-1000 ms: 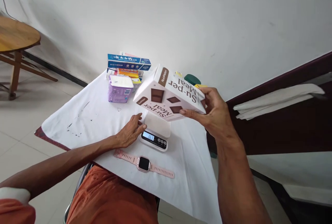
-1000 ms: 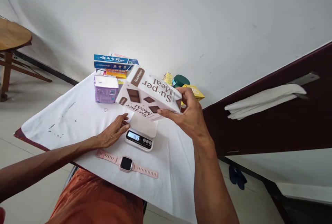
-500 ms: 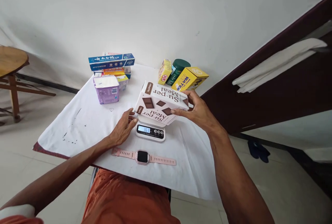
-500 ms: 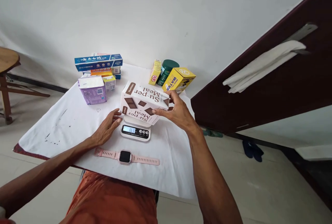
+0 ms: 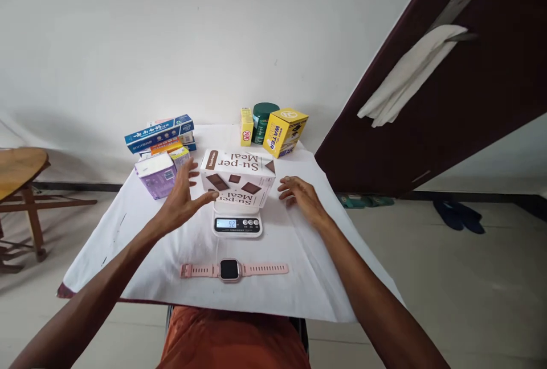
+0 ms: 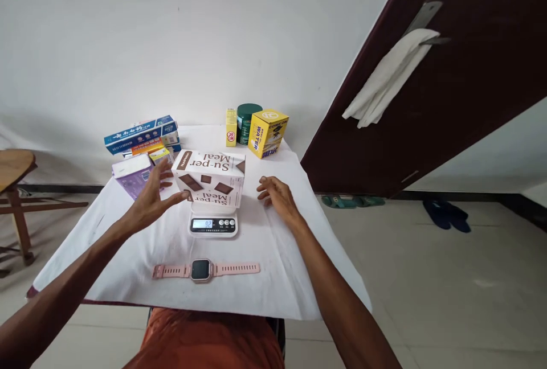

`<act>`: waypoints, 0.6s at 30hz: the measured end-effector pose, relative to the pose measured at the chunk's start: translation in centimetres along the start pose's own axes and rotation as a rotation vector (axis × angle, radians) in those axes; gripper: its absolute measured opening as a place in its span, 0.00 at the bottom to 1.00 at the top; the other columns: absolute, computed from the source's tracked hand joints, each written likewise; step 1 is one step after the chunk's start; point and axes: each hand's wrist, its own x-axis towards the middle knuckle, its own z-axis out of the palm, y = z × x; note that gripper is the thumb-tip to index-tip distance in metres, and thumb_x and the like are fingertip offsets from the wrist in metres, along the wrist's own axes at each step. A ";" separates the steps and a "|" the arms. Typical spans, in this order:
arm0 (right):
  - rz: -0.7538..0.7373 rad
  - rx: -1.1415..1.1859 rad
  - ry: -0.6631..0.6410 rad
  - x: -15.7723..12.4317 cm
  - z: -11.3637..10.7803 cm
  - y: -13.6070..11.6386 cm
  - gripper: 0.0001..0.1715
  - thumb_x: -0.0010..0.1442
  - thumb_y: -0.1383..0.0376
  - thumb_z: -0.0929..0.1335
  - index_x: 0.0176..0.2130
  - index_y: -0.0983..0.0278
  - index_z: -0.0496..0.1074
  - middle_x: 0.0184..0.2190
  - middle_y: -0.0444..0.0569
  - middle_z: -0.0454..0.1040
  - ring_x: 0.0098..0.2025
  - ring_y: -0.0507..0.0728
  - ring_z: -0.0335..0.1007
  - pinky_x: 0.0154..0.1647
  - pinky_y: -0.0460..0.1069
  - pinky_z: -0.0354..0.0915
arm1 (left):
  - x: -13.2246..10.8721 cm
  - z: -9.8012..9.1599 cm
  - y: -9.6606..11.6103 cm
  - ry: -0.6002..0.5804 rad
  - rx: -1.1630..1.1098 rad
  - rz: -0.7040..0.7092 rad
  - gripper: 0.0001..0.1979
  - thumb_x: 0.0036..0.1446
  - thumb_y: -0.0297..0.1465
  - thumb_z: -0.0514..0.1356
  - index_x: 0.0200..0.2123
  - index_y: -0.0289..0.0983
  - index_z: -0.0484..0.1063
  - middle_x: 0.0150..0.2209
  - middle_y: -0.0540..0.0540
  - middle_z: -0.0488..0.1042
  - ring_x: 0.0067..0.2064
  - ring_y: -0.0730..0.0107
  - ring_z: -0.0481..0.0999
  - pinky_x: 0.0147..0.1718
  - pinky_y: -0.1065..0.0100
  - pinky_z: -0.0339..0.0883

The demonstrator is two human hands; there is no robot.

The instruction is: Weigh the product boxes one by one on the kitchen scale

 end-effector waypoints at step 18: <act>-0.074 -0.054 0.005 -0.2 0.1 1.1 0.27 0.62 0.39 0.68 0.33 0.60 0.71 0.29 0.46 0.73 0.29 0.55 0.70 0.26 0.48 0.63 | 13.1 0.7 2.9 -0.274 -0.164 0.040 0.27 0.50 0.38 0.75 0.51 0.34 0.75 0.46 0.39 0.85 0.51 0.52 0.82 0.56 0.46 0.74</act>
